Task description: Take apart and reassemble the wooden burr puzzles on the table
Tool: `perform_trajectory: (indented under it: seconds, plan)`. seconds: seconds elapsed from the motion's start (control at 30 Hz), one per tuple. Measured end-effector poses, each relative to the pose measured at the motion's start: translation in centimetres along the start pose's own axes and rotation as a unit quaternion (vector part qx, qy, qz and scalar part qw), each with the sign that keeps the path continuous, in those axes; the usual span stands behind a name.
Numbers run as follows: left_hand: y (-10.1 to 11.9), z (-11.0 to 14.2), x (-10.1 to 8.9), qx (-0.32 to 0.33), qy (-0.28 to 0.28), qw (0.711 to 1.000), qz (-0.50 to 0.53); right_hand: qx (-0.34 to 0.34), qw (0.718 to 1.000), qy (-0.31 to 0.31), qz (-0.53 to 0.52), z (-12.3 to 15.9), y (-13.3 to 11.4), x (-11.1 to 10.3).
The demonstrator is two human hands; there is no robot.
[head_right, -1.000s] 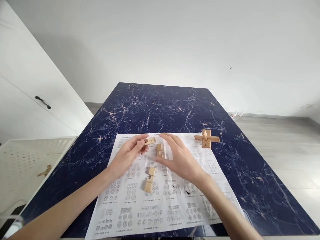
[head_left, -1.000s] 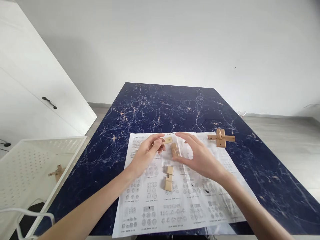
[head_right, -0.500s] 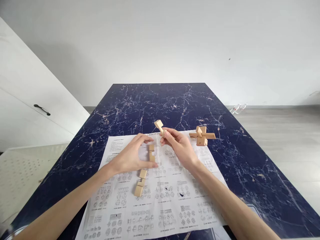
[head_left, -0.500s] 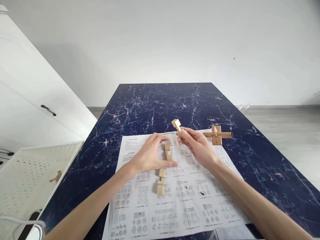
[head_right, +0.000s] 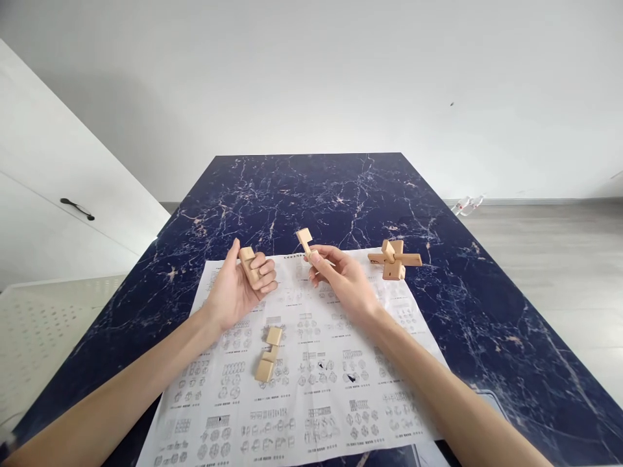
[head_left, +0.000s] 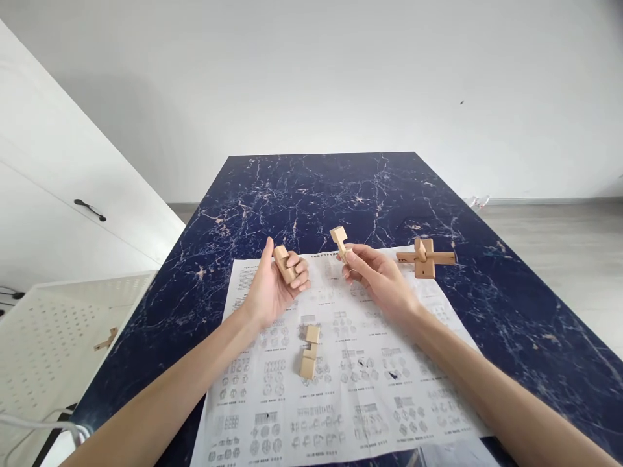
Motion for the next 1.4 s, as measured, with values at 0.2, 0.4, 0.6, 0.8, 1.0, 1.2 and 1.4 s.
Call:
perform_trajectory:
  seconds: [0.2,0.4,0.6,0.8,1.0,1.2,1.4]
  plan:
    - [0.0,0.4,-0.2,0.01,0.0,0.999,-0.051,-0.027,0.998,-0.02,0.056,0.3,-0.4,0.5]
    - [-0.1,1.1,0.3,0.038,0.01,0.989,-0.144,-0.088,0.989,-0.04,0.114,1.2,-2.4,1.7]
    - [-0.8,1.9,1.4,0.037,-0.004,0.991,-0.128,-0.157,0.975,-0.094,0.125,2.4,-3.3,3.8]
    - [-1.9,2.3,1.6,-0.02,0.028,0.999,-0.029,-0.143,0.978,-0.06,0.14,3.0,-2.9,4.3]
    - [-2.3,2.9,2.8,-0.031,-0.018,0.998,-0.046,-0.162,0.974,-0.027,0.158,3.3,-3.3,4.1]
    - [-2.2,2.9,3.2,-0.013,-0.035,0.995,-0.089,-0.178,0.971,-0.015,0.16,3.5,-3.9,4.1]
    - [-2.1,3.2,3.9,-0.01,-0.055,0.991,-0.12,-0.269,0.935,-0.008,0.23,4.6,-5.3,4.5]
Point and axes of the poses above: each hand's wrist, its own z-axis away from the middle knuckle, its own x-axis out of the palm, y = z × x, the point moved 10 cm from there along -z, towards the middle knuckle
